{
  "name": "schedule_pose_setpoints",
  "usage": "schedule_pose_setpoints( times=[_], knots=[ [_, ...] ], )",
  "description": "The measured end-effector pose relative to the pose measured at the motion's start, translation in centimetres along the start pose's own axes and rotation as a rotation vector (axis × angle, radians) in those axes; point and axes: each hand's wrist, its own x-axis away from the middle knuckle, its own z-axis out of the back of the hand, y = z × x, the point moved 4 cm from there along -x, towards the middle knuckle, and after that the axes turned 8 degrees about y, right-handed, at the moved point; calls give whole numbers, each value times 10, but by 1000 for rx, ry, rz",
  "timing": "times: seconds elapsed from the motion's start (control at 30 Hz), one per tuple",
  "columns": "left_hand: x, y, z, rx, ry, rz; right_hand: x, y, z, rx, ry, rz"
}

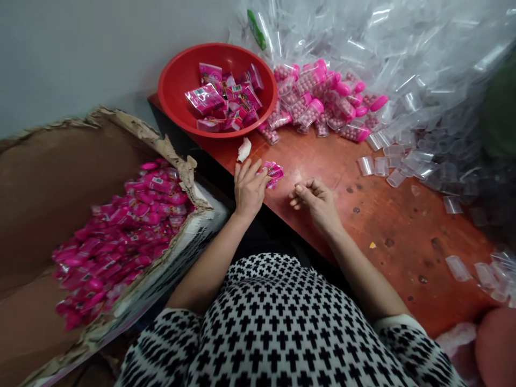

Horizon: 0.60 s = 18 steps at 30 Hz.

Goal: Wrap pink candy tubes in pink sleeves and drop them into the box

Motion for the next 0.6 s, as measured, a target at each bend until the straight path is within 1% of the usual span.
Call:
schedule_pose_setpoints(
  times=[0.07, 0.2, 0.3, 0.37, 0.47, 0.57, 0.6],
  knots=[
    [1, 1, 0, 27, 15, 7, -12, 3, -7, 40, -13, 25],
    [2, 4, 0, 12, 33, -13, -32, 9, -19, 29, -10, 62],
    [1, 7, 3, 8, 67, -22, -37, 8, -22, 55, -27, 95],
    [1, 11, 6, 29, 108, -15, -38, 7, -20, 58, -15, 95],
    [0, 21, 12, 94, 158, 2, -38, 6, -23, 6, 9, 73],
    [-1, 34, 19, 224, 124, 12, -41, 3, -31, -57, -3, 71],
    [-2, 37, 22, 292, 104, 42, -42, 1, -34, -76, -8, 77]
  ],
)
